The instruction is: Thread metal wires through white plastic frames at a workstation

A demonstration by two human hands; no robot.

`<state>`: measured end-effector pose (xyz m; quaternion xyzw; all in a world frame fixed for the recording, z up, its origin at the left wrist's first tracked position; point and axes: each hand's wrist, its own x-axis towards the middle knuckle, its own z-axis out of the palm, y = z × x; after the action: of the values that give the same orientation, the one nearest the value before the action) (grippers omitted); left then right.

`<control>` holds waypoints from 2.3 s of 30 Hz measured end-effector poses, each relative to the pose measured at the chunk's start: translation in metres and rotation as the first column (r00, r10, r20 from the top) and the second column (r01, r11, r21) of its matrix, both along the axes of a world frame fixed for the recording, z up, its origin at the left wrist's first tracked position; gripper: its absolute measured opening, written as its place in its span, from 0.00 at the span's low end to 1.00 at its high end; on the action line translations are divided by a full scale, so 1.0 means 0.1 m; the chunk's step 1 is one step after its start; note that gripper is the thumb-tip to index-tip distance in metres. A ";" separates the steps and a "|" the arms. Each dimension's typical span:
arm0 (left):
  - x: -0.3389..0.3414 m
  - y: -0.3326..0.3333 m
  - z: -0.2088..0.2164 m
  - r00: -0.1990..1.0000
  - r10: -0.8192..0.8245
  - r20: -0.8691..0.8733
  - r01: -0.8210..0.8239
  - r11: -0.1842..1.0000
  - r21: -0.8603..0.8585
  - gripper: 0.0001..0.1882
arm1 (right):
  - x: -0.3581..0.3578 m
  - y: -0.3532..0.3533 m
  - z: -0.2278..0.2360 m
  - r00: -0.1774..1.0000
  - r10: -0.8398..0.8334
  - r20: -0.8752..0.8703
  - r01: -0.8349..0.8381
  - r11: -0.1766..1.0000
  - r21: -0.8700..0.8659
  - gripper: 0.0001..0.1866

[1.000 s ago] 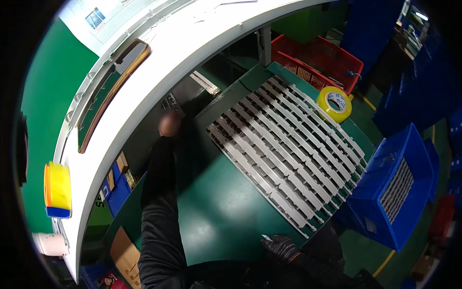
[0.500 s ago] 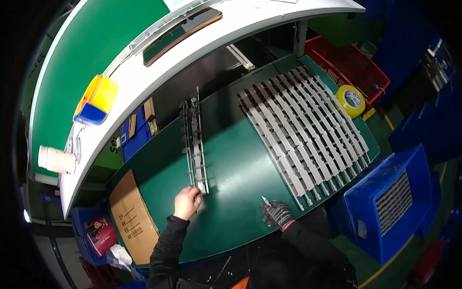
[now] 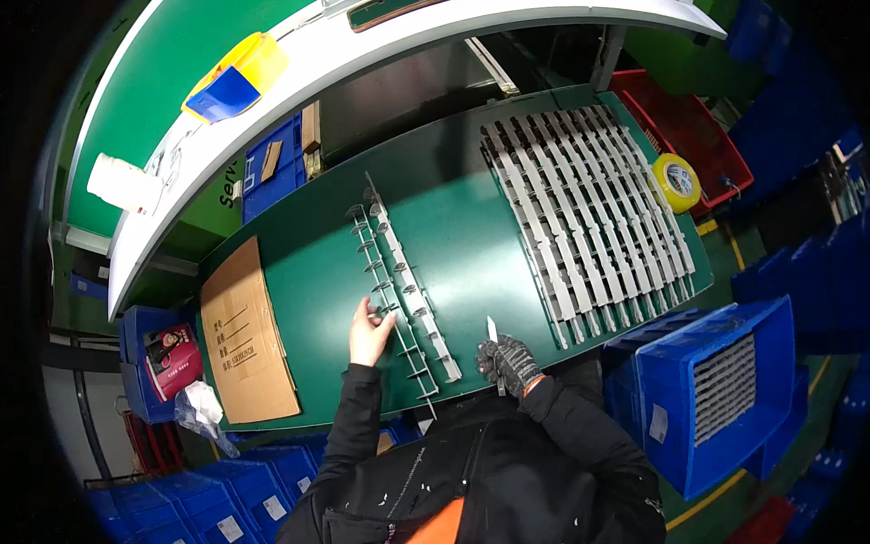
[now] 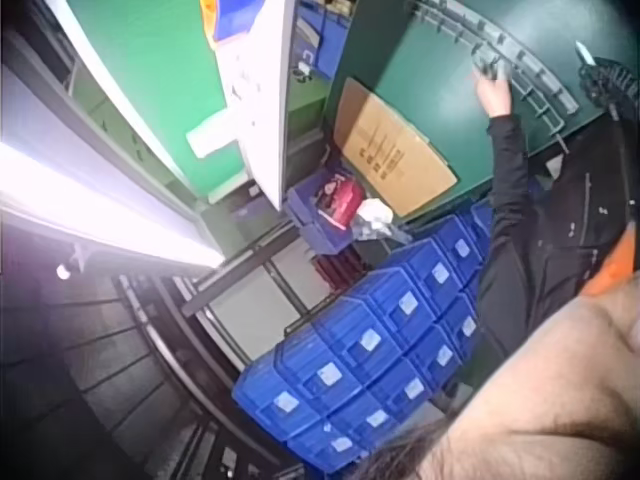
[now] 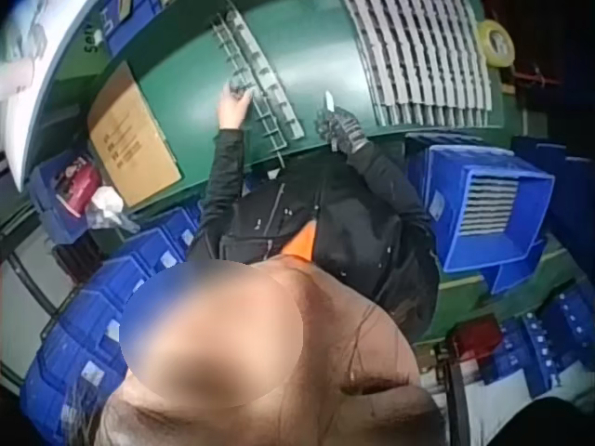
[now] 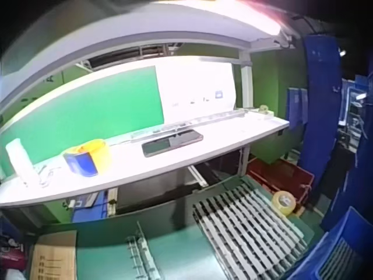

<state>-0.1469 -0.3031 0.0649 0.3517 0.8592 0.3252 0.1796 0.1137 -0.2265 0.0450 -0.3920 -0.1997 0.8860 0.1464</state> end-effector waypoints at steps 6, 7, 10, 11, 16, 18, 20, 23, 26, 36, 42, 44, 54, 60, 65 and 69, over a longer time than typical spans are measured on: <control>0.20 0.35 -0.23 0.984 0.102 -0.146 -0.116 0.989 -0.094 0.43 | 0.07 -0.23 -0.09 0.993 0.118 0.016 -0.119 0.993 0.006 0.10; 0.17 0.36 -0.13 0.989 0.142 -0.031 -0.145 0.981 -0.130 0.41 | 0.04 -0.24 -0.04 0.992 0.108 0.057 -0.109 0.994 0.012 0.11; -0.03 0.18 -0.10 0.987 0.138 0.081 -0.137 0.990 -0.015 0.39 | -0.04 -0.11 0.18 0.997 0.072 0.042 -0.075 0.993 0.088 0.11; -0.03 0.12 0.03 0.980 0.122 0.157 -0.131 0.990 0.045 0.38 | -0.07 -0.02 0.25 0.996 0.075 0.040 -0.080 0.986 0.145 0.11; 0.39 -0.26 0.42 0.938 -0.158 0.309 0.077 0.963 0.259 0.37 | -0.36 0.36 0.60 0.997 0.068 -0.028 -0.047 0.880 0.473 0.10; 0.59 -0.40 0.46 0.918 -0.225 0.328 0.146 0.958 0.247 0.37 | -0.47 0.45 0.84 0.998 -0.050 -0.028 0.057 0.849 0.525 0.11; 0.75 -0.48 0.47 0.899 -0.278 0.338 0.214 0.953 0.217 0.37 | -0.54 0.53 1.01 0.987 -0.153 -0.050 0.156 0.830 0.535 0.10; 0.91 -0.59 0.49 0.891 -0.406 0.204 0.362 0.905 0.221 0.37 | -0.56 0.60 1.07 0.988 -0.148 0.049 0.096 0.824 0.559 0.10; 0.86 -0.61 0.52 0.867 -0.459 0.191 0.420 0.882 0.215 0.35 | -0.51 0.60 1.14 0.985 -0.131 0.113 0.039 0.805 0.591 0.09; 0.56 -0.24 0.92 0.058 -0.547 0.835 0.232 0.821 0.522 0.25 | -0.44 0.42 1.16 0.999 -0.002 -0.033 0.022 0.783 0.622 0.09; 0.67 -0.30 0.90 0.096 -0.327 0.940 0.068 0.944 0.322 0.17 | -0.35 0.45 1.17 0.976 0.041 0.212 -0.177 0.711 0.681 0.13; 0.66 -0.35 0.90 0.146 -0.302 0.942 0.054 0.953 0.298 0.18 | -0.19 0.46 1.03 0.979 0.109 0.172 -0.201 0.653 0.730 0.16; 0.67 -0.34 0.85 0.169 -0.313 0.935 0.083 0.949 0.303 0.21 | -0.25 0.51 1.12 0.909 -0.082 0.408 -0.413 -0.062 0.908 0.09; 0.67 -0.34 0.84 0.192 -0.327 0.925 0.130 0.943 0.306 0.22 | -0.17 0.47 1.04 0.915 0.122 0.386 -0.381 -0.063 0.923 0.10; 0.69 -0.33 0.85 0.150 -0.319 0.936 0.070 0.948 0.312 0.23 | -0.11 0.33 1.12 0.960 -0.036 0.279 -0.255 0.310 0.916 0.10; 0.69 -0.32 0.87 0.139 -0.296 0.945 0.042 0.955 0.293 0.24 | -0.09 0.29 1.14 0.909 -0.065 0.412 -0.395 0.185 0.900 0.06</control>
<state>-0.0774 -0.3346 0.1516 0.1674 0.4551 0.5349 0.6919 0.1048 -0.1976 0.1589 -0.3409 -0.7764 0.4814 0.2219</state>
